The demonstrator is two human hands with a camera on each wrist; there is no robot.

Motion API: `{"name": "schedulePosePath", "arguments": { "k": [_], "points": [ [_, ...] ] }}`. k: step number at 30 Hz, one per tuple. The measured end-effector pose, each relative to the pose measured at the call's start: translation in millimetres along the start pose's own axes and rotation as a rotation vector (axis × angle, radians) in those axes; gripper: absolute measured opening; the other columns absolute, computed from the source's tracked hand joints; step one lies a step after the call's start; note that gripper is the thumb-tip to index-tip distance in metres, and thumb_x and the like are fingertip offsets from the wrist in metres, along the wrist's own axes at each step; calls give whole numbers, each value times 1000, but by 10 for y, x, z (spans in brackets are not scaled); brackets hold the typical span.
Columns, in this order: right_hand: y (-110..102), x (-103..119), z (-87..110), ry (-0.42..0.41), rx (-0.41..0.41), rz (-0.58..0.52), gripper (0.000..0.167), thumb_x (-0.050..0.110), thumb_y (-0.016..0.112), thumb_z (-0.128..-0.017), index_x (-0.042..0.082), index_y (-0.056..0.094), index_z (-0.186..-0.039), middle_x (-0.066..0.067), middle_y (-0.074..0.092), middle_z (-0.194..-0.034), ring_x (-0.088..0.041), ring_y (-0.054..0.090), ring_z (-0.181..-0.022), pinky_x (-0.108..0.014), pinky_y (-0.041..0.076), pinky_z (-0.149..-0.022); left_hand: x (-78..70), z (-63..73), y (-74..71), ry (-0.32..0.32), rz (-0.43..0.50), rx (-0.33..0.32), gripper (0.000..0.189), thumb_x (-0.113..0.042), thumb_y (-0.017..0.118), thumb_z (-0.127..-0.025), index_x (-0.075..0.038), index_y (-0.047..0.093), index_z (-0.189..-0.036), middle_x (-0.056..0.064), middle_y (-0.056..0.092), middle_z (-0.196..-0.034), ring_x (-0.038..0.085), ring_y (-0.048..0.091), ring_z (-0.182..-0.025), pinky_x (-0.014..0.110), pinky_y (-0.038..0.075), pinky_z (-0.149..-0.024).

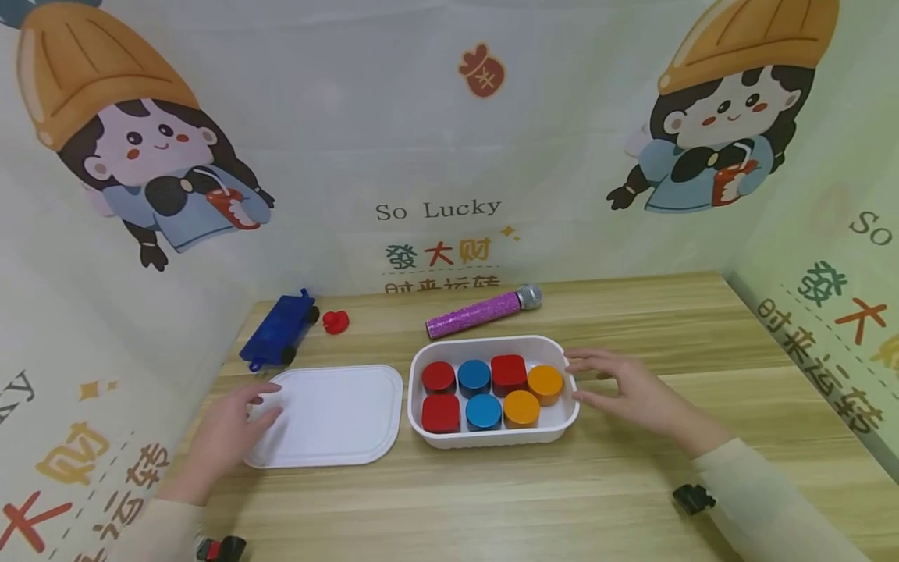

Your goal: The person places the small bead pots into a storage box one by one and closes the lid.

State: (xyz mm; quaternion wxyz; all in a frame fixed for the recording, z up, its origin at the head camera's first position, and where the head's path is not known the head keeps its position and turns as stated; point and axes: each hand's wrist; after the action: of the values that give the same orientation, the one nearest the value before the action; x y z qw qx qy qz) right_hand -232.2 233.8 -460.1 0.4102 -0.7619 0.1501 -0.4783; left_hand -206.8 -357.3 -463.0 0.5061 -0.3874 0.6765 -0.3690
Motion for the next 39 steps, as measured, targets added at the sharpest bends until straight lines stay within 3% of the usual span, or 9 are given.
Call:
{"name": "schedulePosePath", "arguments": {
  "k": [7, 14, 18, 23, 39],
  "points": [
    [16, 8, -10, 5, 5, -11, 38, 25, 78, -94, 12, 71, -129, -9, 58, -151, -35, 62, -130, -45, 61, -95, 358, 91, -198, -106, -51, 117, 38, -14, 71, -94, 8, 65, -125, 32, 67, -123, 48, 67, -102, 60, 57, -83],
    [23, 51, 0, -8, -7, -22, 39, 24, 77, -94, 10, 70, -130, -11, 58, -150, -27, 72, -114, -41, 63, -90, 536, 116, -260, -167, -132, 176, 32, -17, 69, -96, 8, 68, -115, 20, 73, -98, 34, 70, -87, 53, 58, -75],
    [12, 61, 7, -15, -9, -27, 38, 24, 77, -95, 9, 70, -129, -12, 58, -150, -24, 74, -109, -42, 63, -88, 574, 90, -247, -206, -127, 227, 29, -19, 67, -97, 5, 70, -113, 16, 73, -94, 29, 69, -84, 47, 57, -72],
    [8, 71, 7, -22, -4, -30, 38, 24, 75, -96, 8, 69, -130, -14, 58, -150, -24, 74, -108, -41, 63, -87, 611, 88, -200, -229, -107, 235, 25, -19, 66, -98, 1, 72, -111, 12, 74, -92, 22, 66, -81, 36, 52, -66],
    [32, 47, 5, -33, -25, -39, 39, 22, 75, -96, 6, 69, -131, -14, 59, -149, -20, 74, -101, -39, 63, -88, 540, 55, -144, -184, -64, 223, 20, -12, 69, -95, 4, 71, -106, 9, 74, -86, 19, 63, -76, 33, 49, -65]
  ]
}}
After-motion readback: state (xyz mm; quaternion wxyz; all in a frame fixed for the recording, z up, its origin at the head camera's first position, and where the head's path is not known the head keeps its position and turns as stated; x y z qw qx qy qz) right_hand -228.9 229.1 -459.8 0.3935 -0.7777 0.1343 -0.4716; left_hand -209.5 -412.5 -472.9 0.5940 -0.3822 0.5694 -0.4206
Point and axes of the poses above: each hand's wrist, its own z-axis away from the middle knuckle, its own y-axis out of the palm, x = y × z
